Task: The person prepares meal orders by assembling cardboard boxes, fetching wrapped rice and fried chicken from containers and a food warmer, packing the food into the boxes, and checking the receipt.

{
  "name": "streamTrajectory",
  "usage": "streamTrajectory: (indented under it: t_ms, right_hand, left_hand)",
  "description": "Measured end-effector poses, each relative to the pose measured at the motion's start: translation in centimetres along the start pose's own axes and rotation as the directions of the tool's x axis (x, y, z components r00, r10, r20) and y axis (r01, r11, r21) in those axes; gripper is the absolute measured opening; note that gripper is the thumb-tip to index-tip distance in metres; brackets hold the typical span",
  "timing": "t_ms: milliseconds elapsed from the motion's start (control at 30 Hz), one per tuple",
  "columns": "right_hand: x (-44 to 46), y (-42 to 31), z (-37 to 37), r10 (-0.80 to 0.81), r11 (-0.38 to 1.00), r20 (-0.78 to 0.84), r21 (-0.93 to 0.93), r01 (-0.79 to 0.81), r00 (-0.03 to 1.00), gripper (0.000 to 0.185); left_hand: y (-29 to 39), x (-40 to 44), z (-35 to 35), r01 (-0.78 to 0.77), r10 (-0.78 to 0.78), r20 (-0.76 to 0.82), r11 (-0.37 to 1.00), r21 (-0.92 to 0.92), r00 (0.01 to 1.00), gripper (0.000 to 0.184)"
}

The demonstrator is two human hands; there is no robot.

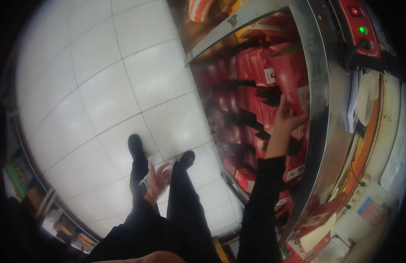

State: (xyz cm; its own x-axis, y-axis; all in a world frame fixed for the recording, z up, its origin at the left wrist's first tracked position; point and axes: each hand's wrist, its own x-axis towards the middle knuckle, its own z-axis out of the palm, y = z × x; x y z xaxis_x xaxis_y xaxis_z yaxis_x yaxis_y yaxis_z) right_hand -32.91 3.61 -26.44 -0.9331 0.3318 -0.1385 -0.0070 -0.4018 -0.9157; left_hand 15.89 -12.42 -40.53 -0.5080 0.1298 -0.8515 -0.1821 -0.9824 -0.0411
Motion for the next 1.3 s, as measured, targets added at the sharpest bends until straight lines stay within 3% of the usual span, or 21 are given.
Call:
streamTrajectory:
  t_ms: [67,100,267,300,333,467,533,567,667,733,800,867,900,1000,1033,1100,1133,1167,1200,1267,1300]
  right_hand:
    - [-4.3,0.7,-1.0,0.022,0.996,-0.044,0.084,-0.018,0.999,0.093]
    - [-6.0,0.3,-1.2,0.192,0.942,-0.108,0.3,-0.152,0.976,0.098]
    - [-16.6,0.9,-4.5,0.211,0.939,0.129,0.249,-0.238,0.969,0.079]
    - [-18.8,0.4,-4.9,0.231,0.94,0.11,0.232,-0.251,0.967,0.073]
    - [-20.9,-0.6,-4.9,0.264,0.926,0.216,0.214,-0.309,0.94,0.069]
    - [-26.3,-3.4,-11.2,0.444,0.855,0.26,0.163,-0.492,0.858,0.064]
    - [-29.1,-6.3,-13.3,0.443,0.863,0.236,0.15,-0.483,0.865,0.054]
    - [-29.6,-7.4,-15.3,0.488,0.857,0.234,0.055,-0.513,0.841,0.069]
    - [-32.5,-12.0,-15.9,0.488,0.851,0.206,0.105,-0.515,0.848,0.069]
    - [-34.0,-13.6,-15.8,0.605,0.769,0.232,0.074,-0.634,0.761,0.066]
    - [-34.7,-13.4,-17.1,0.67,0.707,0.242,0.082,-0.703,0.702,0.065]
    - [-35.2,-11.9,-19.9,0.711,0.702,0.155,-0.203,-0.682,0.686,0.062]
    - [-35.8,-12.2,-20.2,0.711,0.703,0.207,-0.214,-0.678,0.672,0.069]
    - [-38.2,-12.3,-21.0,0.742,0.669,0.292,-0.393,-0.631,0.604,0.075]
    - [-39.4,-12.3,-21.2,0.781,0.605,0.216,-0.498,-0.622,0.586,0.079]
    - [-41.4,-11.1,-23.7,0.864,0.485,0.124,-0.459,-0.744,0.487,0.079]
    - [-41.7,-10.3,-24.8,0.918,0.38,0.055,-0.41,-0.829,0.393,0.079]
    - [-41.8,-9.6,-25.2,0.947,0.321,0.143,-0.405,-0.856,0.288,0.082]
    - [-42.2,-9.3,-25.5,0.953,0.302,0.135,-0.408,-0.862,0.27,0.082]
    - [-42.5,-8.9,-25.7,0.988,0.151,0.093,-0.353,-0.923,0.126,0.083]
    - [-42.5,-8.6,-25.4,0.982,0.171,0.145,-0.374,-0.912,0.125,0.083]
  left_hand:
    - [-0.3,0.1,-0.8,-0.01,0.01,0.0,1.0,0.013,1.0,0.098]
    - [-0.5,0.1,-1.3,-0.008,0.008,0.01,1.0,0.01,1.0,0.098]
    - [-1.0,-0.3,-1.5,-0.015,0.015,0.003,1.0,0.022,1.0,0.097]
    - [-1.1,-0.7,-1.7,-0.013,0.013,0.0,0.999,0.035,1.0,0.097]
    - [-1.3,-1.1,-1.8,-0.015,0.015,0.002,0.999,0.05,1.0,0.097]
    - [-1.4,-2.8,-4.2,-0.035,0.032,0.04,0.997,0.065,0.999,0.097]
    - [-0.6,-3.4,-4.4,-0.027,0.028,-0.01,0.993,0.119,1.0,0.097]
    - [0.4,-4.3,-3.6,-0.017,0.019,-0.008,0.982,0.19,1.0,0.099]
    - [3.3,-6.3,3.0,0.006,0.03,-0.093,0.933,0.361,0.995,0.1]
    - [5.9,-7.1,9.4,-0.163,0.085,0.256,0.939,0.302,0.963,0.097]
    - [8.1,-6.9,14.5,-0.247,0.064,0.561,0.934,0.257,0.825,0.094]
    - [8.7,-7.7,13.4,-0.329,-0.003,0.646,0.858,0.393,0.764,0.091]
    - [8.8,-7.7,11.0,-0.376,-0.026,0.643,0.793,0.48,0.766,0.089]
    - [9.7,-8.9,2.2,-0.519,0.009,0.568,0.42,0.745,0.823,0.085]
    - [10.2,-8.9,-0.1,-0.526,0.034,0.54,0.285,0.801,0.841,0.084]
    - [11.3,-9.1,-3.3,-0.444,0.108,0.431,0.163,0.881,0.896,0.081]
    - [12.3,-9.3,-2.8,-0.285,0.12,0.259,0.336,0.898,0.958,0.076]
    - [13.4,-9.6,-1.9,-0.133,0.127,0.079,0.51,0.85,0.989,0.071]
    - [14.3,-9.6,-1.6,0.143,0.017,-0.247,0.774,0.616,0.969,0.062]
    - [15.1,-6.5,-5.6,0.063,0.123,-0.237,0.759,0.648,0.964,0.048]
    - [16.2,-6.8,-5.4,-0.07,0.159,-0.076,0.75,0.658,0.984,0.042]
